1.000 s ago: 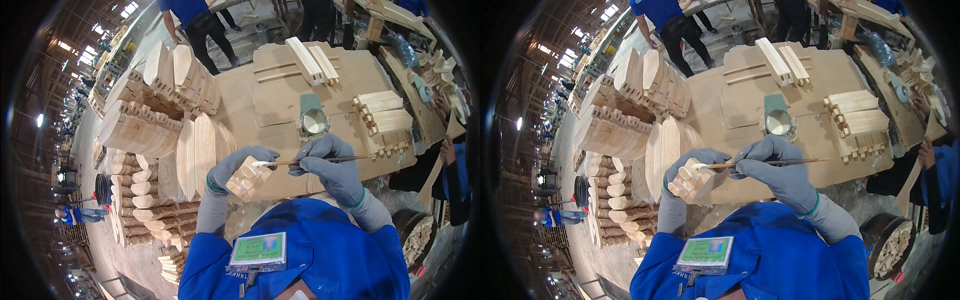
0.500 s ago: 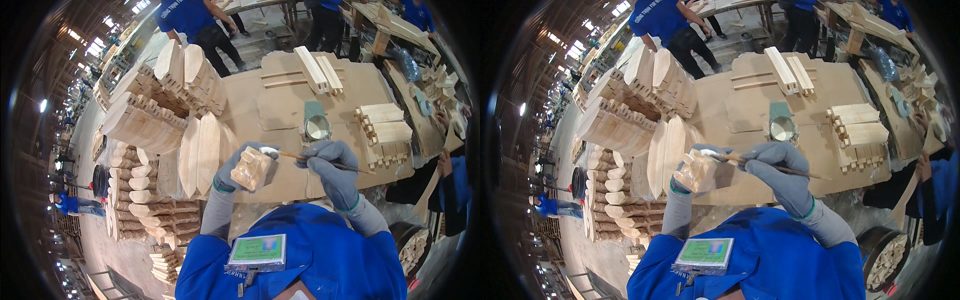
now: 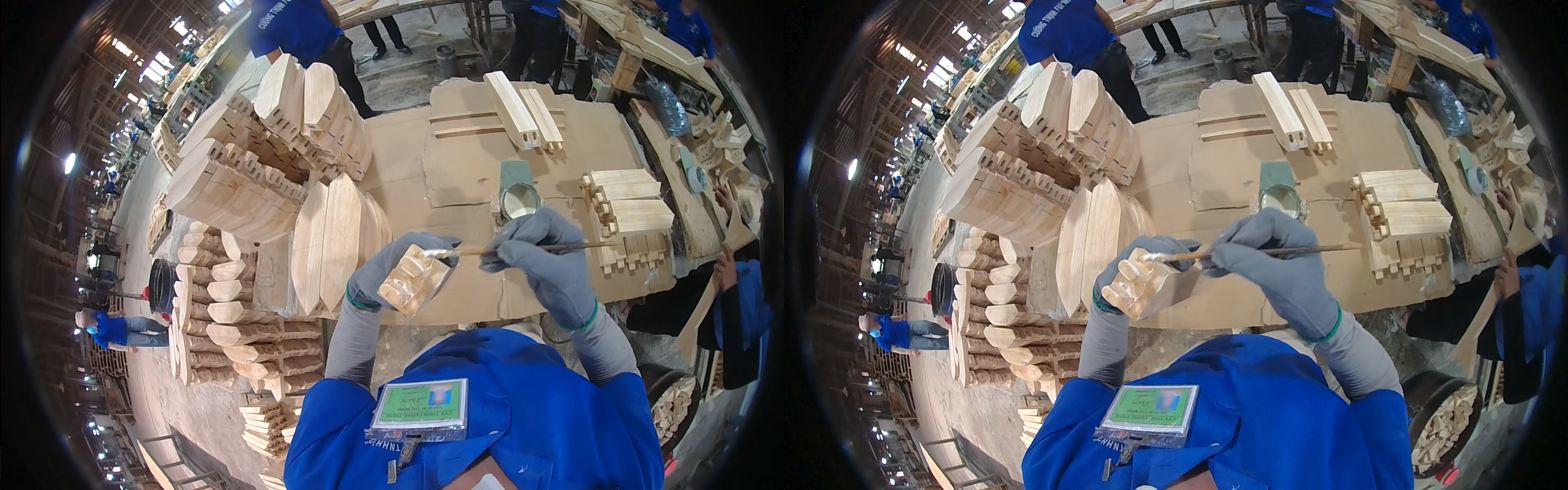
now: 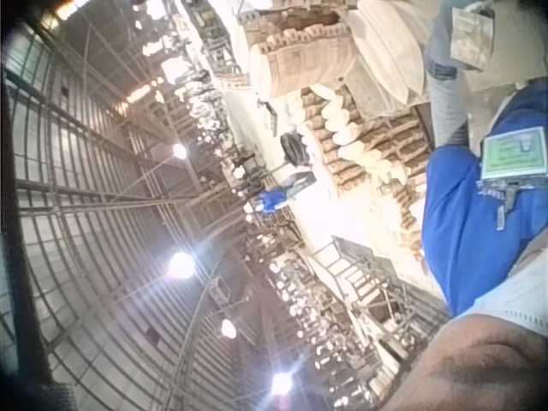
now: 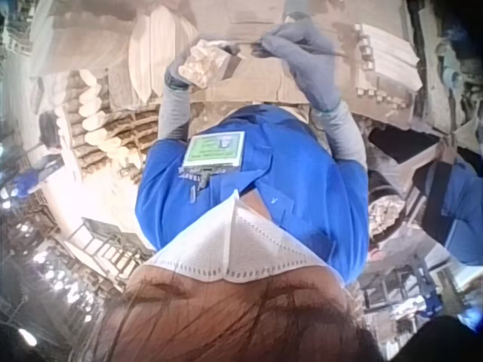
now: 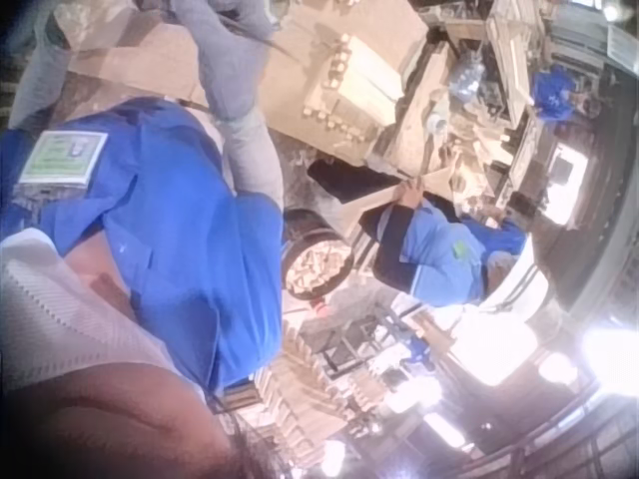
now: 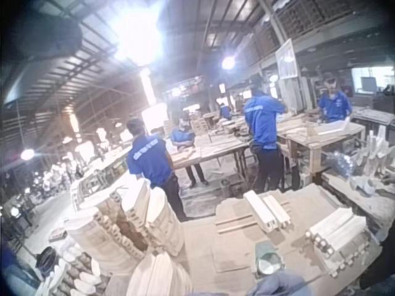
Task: The person repeatedly picks up small wooden pieces, applies glue to specific joints using a brush, and places the pieces on a workbench. The process is repeated for multiple pieces in a workshop setting.
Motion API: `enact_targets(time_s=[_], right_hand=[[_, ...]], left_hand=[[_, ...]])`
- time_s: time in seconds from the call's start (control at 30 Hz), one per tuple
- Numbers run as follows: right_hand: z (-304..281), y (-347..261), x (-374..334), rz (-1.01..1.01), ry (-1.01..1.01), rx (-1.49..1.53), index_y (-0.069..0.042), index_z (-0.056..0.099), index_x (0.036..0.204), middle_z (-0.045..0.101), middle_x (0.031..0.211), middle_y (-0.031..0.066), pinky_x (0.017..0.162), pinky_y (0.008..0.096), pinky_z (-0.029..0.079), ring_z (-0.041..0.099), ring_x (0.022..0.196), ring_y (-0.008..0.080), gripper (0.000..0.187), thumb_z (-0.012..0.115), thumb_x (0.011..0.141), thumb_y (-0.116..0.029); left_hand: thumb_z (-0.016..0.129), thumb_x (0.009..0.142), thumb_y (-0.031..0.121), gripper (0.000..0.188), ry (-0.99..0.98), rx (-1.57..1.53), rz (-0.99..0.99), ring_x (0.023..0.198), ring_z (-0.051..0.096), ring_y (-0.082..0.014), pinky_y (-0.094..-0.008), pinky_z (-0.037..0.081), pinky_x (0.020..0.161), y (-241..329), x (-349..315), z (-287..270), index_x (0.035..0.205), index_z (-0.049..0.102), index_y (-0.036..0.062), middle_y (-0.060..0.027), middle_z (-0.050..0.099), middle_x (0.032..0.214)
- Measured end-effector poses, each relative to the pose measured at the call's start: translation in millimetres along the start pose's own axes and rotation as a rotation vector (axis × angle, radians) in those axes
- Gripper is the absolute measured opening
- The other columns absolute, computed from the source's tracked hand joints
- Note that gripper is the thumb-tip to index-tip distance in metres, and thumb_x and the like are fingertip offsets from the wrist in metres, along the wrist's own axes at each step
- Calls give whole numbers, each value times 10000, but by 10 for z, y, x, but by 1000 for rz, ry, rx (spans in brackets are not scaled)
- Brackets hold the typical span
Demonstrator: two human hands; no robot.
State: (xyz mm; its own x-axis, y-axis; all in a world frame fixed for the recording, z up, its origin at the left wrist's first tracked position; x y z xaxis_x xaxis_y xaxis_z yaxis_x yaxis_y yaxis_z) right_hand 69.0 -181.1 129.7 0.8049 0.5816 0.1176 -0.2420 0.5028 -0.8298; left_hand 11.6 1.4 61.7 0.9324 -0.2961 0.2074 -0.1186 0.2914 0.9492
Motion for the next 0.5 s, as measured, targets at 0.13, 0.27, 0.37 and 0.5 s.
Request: enact_targets(time_s=[0.13, 0.27, 0.37, 0.5], right_hand=[[-25, 10, 48, -78, 5, -164, 8, 521, 785, 616, 870, 161, 778, 351, 561, 649, 851, 228, 98, 593, 806, 70], [38, -139, -61, -253, -31, -113, 7, 528, 805, 607, 937, 172, 815, 342, 543, 642, 886, 234, 125, 596, 787, 110], [118, -51, -98, -169, -135, -166, 4, 549, 817, 607, 977, 177, 832, 332, 534, 639, 901, 243, 147, 611, 771, 129], [102, 75, -12, -262, -227, -343, -5, 570, 821, 610, 1005, 171, 830, 329, 535, 631, 931, 235, 148, 622, 768, 122]], left_hand=[[820, 625, 243, 719, 133, -79, -119, 1084, 526, -230, -382, 392, 951, 21, -25, 31, 1200, 465, 0, -138, 556, 1164], [864, 501, 173, 858, 9, 71, 167, 1112, 508, -210, -361, 384, 955, 47, 72, -87, 1229, 437, 20, -111, 540, 1188], [865, 445, 139, 945, 81, 34, 45, 1126, 494, -178, -332, 377, 961, -94, 64, -181, 1267, 408, 51, -71, 526, 1205], [833, 468, 82, 980, 99, 60, 80, 1140, 481, -176, -332, 379, 979, -102, 112, -204, 1322, 354, 51, -49, 507, 1225]])
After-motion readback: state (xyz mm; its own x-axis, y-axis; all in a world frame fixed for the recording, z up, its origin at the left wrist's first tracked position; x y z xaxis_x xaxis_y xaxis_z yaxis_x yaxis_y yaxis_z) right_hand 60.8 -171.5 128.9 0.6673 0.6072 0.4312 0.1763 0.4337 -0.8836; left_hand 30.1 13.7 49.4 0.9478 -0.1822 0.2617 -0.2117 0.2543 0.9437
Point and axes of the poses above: each hand's wrist, its own x-axis towards the middle knuckle, its own z-axis out of the palm, y = z × x, the point moved 7 cm from there along x, towards the middle knuckle
